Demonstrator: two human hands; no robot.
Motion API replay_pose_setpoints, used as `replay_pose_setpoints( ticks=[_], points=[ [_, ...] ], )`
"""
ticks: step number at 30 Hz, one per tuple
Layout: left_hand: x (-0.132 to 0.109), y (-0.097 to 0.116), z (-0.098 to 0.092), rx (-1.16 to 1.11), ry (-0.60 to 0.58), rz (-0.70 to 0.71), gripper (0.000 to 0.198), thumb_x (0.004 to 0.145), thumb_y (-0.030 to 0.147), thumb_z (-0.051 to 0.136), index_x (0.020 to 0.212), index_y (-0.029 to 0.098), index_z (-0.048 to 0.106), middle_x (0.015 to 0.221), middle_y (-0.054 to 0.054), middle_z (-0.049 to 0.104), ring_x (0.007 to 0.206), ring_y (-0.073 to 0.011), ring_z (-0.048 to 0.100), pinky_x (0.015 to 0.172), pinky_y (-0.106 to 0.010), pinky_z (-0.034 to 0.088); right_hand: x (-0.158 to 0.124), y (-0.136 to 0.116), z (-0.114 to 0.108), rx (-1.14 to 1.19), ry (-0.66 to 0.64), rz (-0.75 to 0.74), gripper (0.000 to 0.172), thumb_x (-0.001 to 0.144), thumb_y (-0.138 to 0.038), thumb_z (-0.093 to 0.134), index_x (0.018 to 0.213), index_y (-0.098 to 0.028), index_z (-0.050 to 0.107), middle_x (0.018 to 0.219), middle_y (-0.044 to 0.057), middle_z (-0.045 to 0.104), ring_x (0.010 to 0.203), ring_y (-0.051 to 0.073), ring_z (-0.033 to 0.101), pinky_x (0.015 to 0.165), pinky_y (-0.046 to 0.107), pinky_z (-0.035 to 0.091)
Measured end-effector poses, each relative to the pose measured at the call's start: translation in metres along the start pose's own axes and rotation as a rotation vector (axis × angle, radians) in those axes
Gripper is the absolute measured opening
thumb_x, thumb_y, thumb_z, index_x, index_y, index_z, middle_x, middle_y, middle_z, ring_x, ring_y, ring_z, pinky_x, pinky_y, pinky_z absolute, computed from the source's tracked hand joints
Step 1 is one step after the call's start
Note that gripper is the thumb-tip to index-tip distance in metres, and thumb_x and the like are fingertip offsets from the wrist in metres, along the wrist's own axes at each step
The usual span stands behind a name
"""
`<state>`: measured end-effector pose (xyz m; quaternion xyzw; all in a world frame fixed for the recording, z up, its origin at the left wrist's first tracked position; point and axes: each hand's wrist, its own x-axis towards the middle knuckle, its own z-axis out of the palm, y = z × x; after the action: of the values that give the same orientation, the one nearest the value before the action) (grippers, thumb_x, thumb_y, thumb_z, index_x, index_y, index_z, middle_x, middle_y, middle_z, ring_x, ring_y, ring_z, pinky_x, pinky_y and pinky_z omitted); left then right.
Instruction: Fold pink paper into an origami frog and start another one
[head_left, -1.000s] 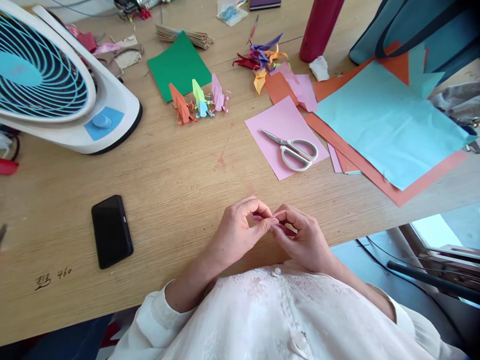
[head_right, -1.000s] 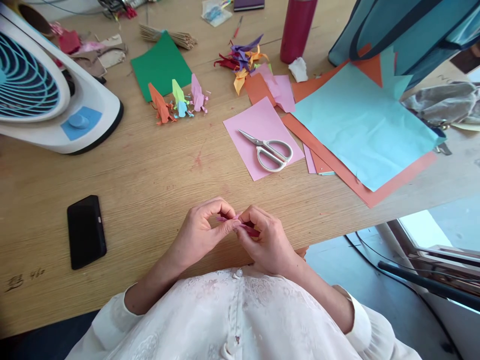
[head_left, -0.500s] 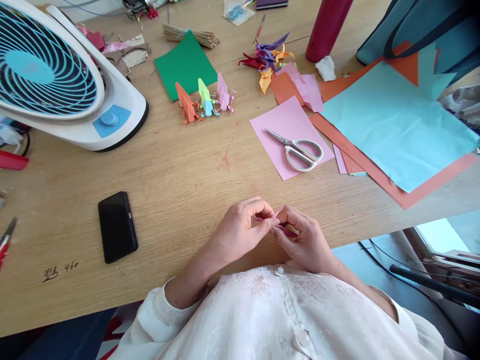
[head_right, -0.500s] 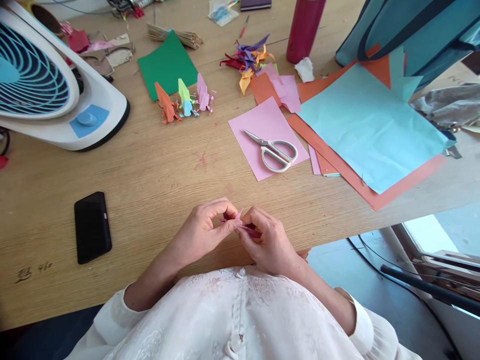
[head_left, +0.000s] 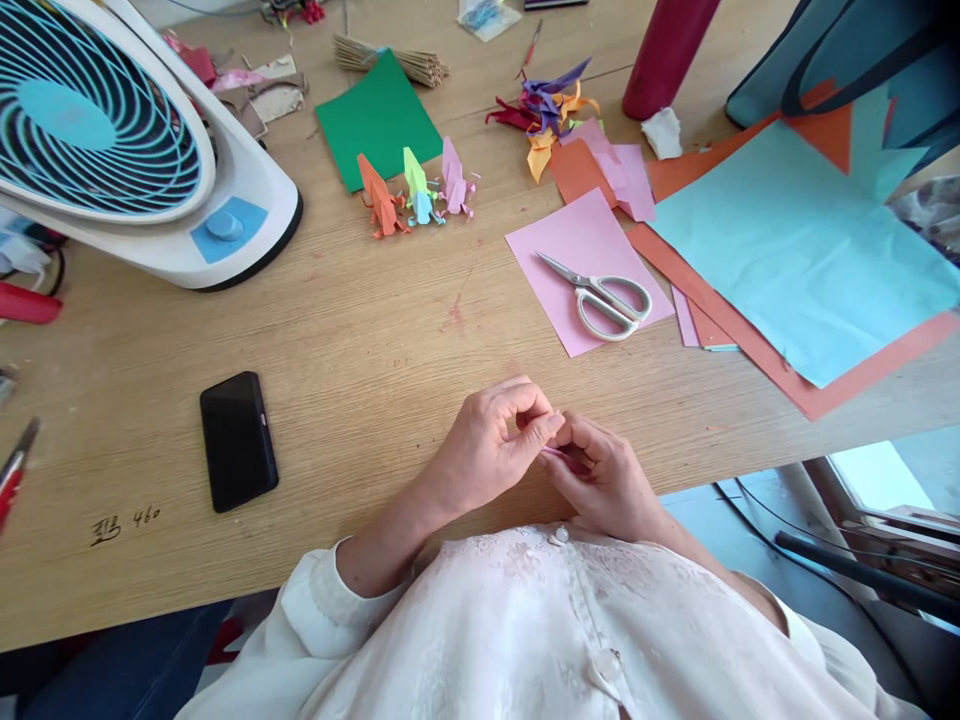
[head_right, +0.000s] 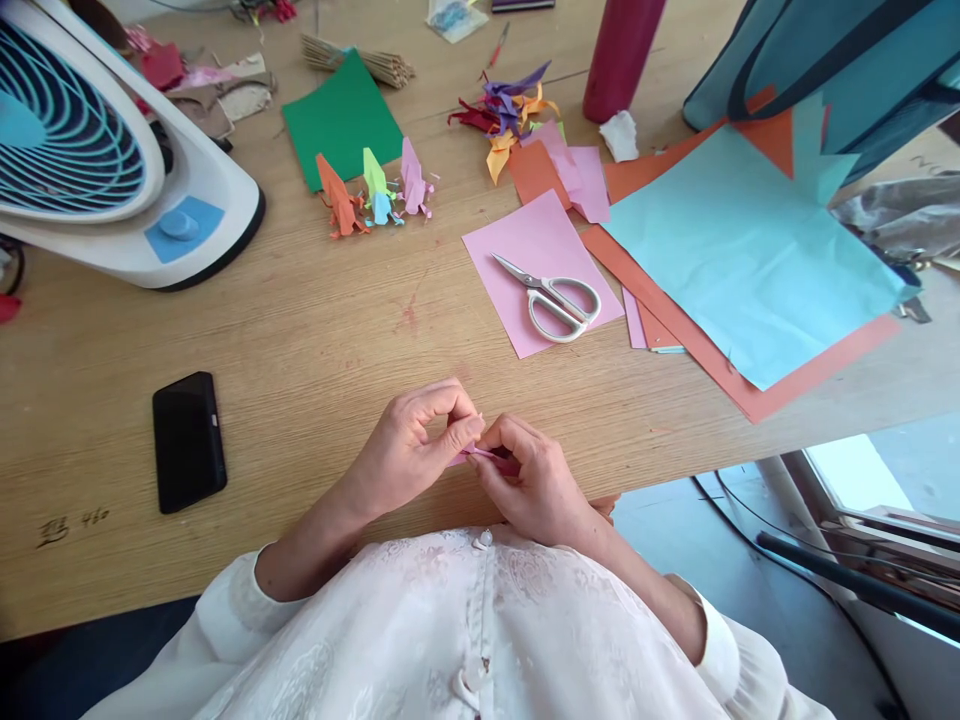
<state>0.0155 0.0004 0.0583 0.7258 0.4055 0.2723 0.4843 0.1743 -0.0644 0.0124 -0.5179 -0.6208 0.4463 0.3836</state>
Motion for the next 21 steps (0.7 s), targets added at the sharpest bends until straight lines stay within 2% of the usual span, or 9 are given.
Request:
replay_pose_setpoints(
  ticks=[4,8,13,18,21],
  points=[
    [0.005,0.003,0.001,-0.06,-0.013,-0.004,0.028,0.095,0.023,0.051,0.068,0.018,0.056,0.071,0.001,0.057,0.068,-0.0115,0.054,0.068,-0.024,0.044,-0.002,0.002,0.001,0.02,-0.002,0.006,0.008,0.087,-0.017,0.06,0.081,-0.019,0.057,0.073,0.0,0.055,0.065,0.012,0.049,0.06,0.026,0.039],
    [0.01,-0.001,-0.002,-0.069,0.062,-0.002,0.021,0.095,0.025,0.054,0.077,0.018,0.062,0.08,-0.001,0.063,0.076,-0.0126,0.058,0.074,-0.024,0.045,-0.003,0.004,0.002,0.074,0.002,0.064,0.009,0.089,-0.022,0.062,0.081,-0.02,0.059,0.073,0.0,0.056,0.065,0.013,0.05,0.06,0.026,0.038],
    [0.009,-0.011,-0.012,-0.133,0.134,-0.067,0.024,0.097,0.033,0.052,0.084,0.017,0.065,0.087,-0.003,0.069,0.084,-0.0139,0.062,0.078,-0.023,0.047,0.001,0.005,0.001,0.425,0.074,0.196,0.015,0.091,-0.031,0.065,0.082,-0.02,0.061,0.08,0.001,0.063,0.073,0.014,0.057,0.065,0.025,0.044],
    [-0.001,-0.013,-0.01,-0.09,-0.006,-0.159,0.025,0.094,0.039,0.057,0.089,0.018,0.069,0.09,-0.004,0.071,0.086,-0.0161,0.065,0.078,-0.026,0.049,0.006,0.005,-0.001,0.579,0.138,0.253,0.016,0.088,-0.034,0.069,0.082,-0.021,0.064,0.077,0.001,0.066,0.072,0.014,0.059,0.068,0.026,0.047],
    [-0.007,-0.015,-0.003,-0.103,-0.011,-0.223,0.018,0.086,0.036,0.068,0.088,0.019,0.071,0.093,-0.004,0.072,0.091,-0.0189,0.067,0.08,-0.029,0.051,0.007,0.004,-0.001,0.601,0.165,0.245,0.015,0.088,-0.034,0.07,0.082,-0.021,0.065,0.078,0.001,0.066,0.075,0.014,0.061,0.071,0.027,0.049]
  ],
)
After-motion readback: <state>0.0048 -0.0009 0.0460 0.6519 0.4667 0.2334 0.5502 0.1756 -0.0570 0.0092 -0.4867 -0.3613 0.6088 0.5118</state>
